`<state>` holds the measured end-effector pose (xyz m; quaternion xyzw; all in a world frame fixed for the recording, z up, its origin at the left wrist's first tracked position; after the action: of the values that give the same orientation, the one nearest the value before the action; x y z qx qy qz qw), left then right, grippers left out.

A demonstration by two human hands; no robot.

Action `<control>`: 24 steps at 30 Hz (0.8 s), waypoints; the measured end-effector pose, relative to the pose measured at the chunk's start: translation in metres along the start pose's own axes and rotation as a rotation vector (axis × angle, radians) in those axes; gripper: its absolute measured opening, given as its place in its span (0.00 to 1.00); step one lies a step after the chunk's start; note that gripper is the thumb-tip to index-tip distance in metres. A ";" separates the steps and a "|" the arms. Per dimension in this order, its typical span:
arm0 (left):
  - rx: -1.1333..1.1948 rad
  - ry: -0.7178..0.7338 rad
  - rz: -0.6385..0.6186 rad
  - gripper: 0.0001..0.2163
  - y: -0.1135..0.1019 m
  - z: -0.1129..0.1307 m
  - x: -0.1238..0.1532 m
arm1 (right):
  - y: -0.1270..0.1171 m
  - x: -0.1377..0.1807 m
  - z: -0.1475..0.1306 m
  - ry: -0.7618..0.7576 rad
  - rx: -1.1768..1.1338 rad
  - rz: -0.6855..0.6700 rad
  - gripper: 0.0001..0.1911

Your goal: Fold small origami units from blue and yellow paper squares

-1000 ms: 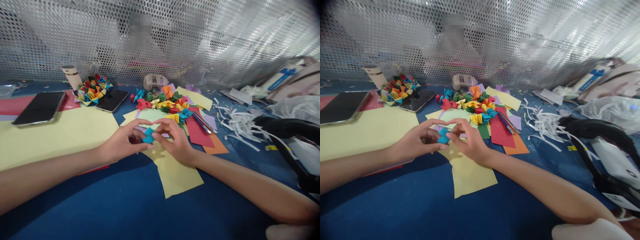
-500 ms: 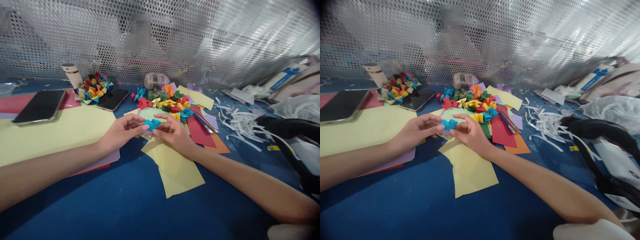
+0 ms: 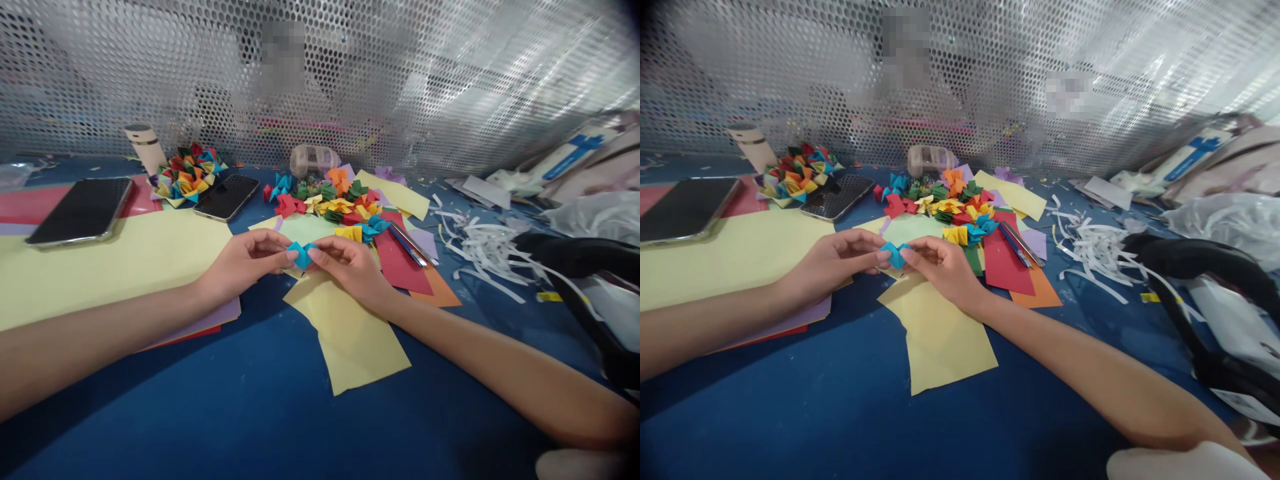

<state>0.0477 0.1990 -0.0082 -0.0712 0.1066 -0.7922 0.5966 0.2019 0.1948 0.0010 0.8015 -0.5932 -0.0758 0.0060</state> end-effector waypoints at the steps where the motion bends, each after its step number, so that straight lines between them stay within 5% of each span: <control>1: -0.007 -0.013 0.001 0.16 0.000 -0.001 0.000 | 0.000 0.000 0.000 0.002 -0.003 -0.002 0.12; 18: -0.017 -0.040 -0.052 0.12 0.002 -0.003 0.001 | -0.001 -0.001 0.006 0.008 0.019 -0.020 0.16; 24: -0.075 -0.034 0.026 0.12 -0.003 0.000 0.002 | 0.001 0.000 0.003 -0.029 0.031 -0.038 0.14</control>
<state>0.0441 0.1982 -0.0077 -0.1056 0.1269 -0.7784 0.6057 0.2005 0.1951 -0.0014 0.8113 -0.5792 -0.0782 -0.0167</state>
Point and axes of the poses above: each hand's wrist, its own x-axis away from the middle knuckle, its own y-axis out of the palm, z = x × y, the point moved 8 cm from there along -x, towards the middle knuckle, and after that the axes turned 14 degrees about -x, right-handed, at the moved point
